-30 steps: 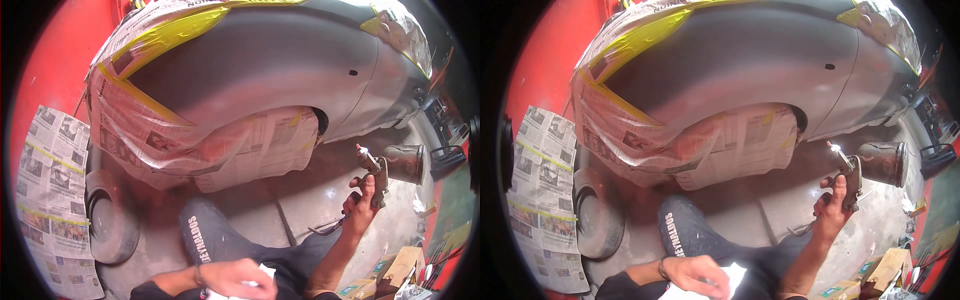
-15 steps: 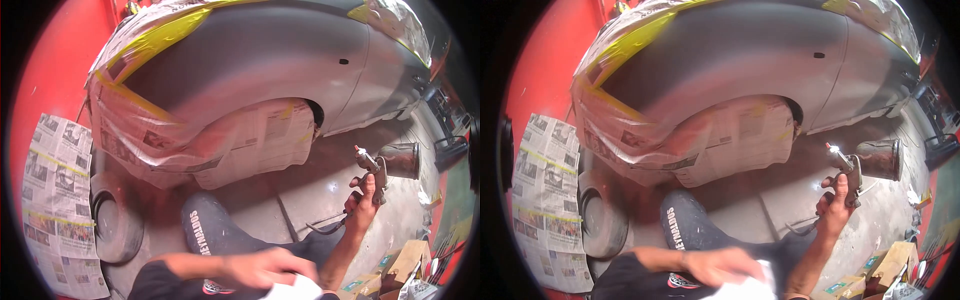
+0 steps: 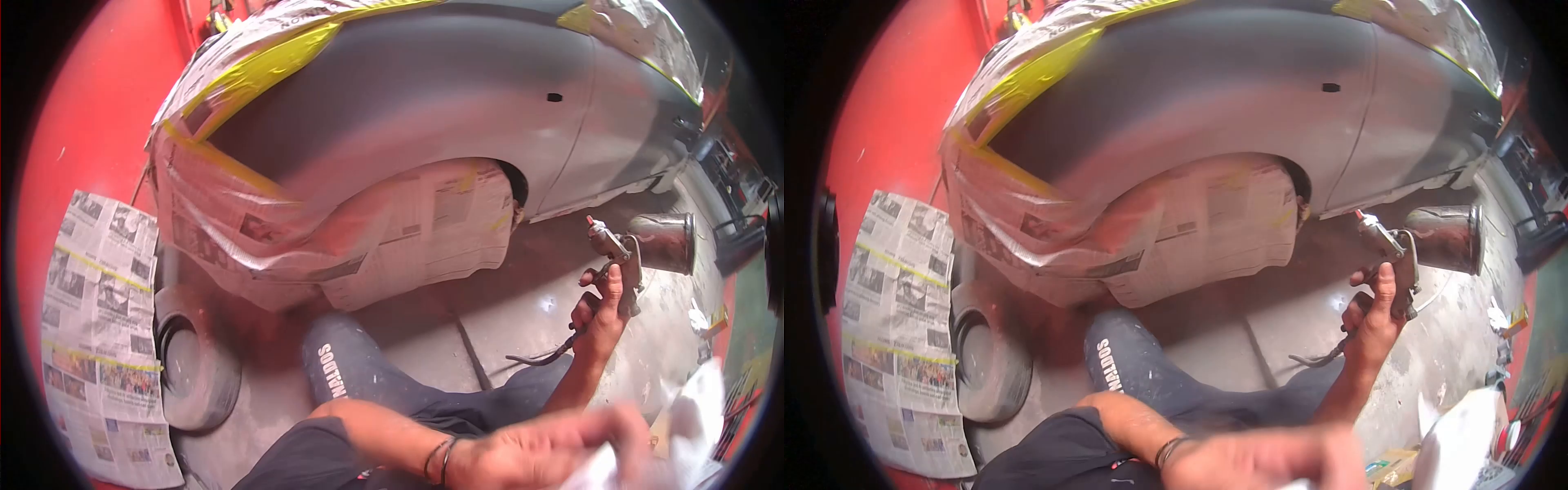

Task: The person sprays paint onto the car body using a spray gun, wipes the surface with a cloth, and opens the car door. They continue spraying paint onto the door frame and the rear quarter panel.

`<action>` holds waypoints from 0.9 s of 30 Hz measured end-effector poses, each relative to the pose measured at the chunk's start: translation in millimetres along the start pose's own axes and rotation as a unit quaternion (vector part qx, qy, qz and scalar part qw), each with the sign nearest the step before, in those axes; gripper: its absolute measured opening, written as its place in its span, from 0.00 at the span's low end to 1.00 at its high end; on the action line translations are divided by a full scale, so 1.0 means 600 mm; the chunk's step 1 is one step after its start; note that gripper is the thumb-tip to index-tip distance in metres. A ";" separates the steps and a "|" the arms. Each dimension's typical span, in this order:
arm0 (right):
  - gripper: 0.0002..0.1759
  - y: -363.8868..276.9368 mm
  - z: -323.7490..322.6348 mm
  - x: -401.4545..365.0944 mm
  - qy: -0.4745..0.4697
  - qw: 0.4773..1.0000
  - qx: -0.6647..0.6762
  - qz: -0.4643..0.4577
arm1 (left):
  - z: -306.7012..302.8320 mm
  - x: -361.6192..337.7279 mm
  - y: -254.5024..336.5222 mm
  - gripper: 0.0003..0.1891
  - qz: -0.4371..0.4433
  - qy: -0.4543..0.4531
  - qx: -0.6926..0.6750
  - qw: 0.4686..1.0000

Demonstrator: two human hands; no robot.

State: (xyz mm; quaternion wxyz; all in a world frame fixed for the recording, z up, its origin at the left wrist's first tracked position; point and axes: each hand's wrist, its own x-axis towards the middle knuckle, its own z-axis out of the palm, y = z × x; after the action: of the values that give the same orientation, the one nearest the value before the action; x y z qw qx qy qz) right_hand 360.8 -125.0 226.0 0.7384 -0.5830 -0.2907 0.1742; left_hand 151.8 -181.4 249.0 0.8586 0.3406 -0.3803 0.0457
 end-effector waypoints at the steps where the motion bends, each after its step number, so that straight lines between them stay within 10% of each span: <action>1: 0.28 0.001 -0.003 0.001 0.000 1.000 0.003 0.008 | 0.002 0.006 -0.005 0.16 0.002 0.004 -0.005 1.000; 11: 0.24 -0.009 -0.015 0.020 0.003 1.000 0.011 -0.001 | -0.012 -0.048 0.025 0.16 -0.124 0.039 0.033 0.991; 13: 0.22 -0.011 -0.012 0.032 -0.006 1.000 -0.001 -0.007 | 0.011 0.022 -0.003 0.18 -0.046 0.036 -0.019 0.998; 14: 0.22 -0.022 -0.008 0.039 -0.001 1.000 0.000 0.000 | -0.009 0.033 -0.062 0.23 0.023 -0.124 0.022 0.992; 21: 0.22 -0.071 -0.017 0.122 0.035 0.993 -0.100 -0.058 | -0.066 -0.026 0.000 0.25 0.086 -0.149 0.255 0.951; 25: 0.21 -0.091 -0.033 0.186 0.040 0.986 -0.135 -0.090 | 0.024 -0.042 0.177 0.19 -0.143 -0.004 0.715 0.685; 27: 0.22 -0.115 -0.035 0.216 0.058 0.982 -0.160 -0.082 | 0.050 -0.043 0.223 0.09 -0.098 0.000 0.647 0.756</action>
State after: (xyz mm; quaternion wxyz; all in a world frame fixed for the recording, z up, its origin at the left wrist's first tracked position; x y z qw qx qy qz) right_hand 468.1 -81.6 318.6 0.6626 -0.6773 -0.3183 0.0302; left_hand 69.4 -93.4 319.2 0.4329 0.8506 -0.2246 0.1968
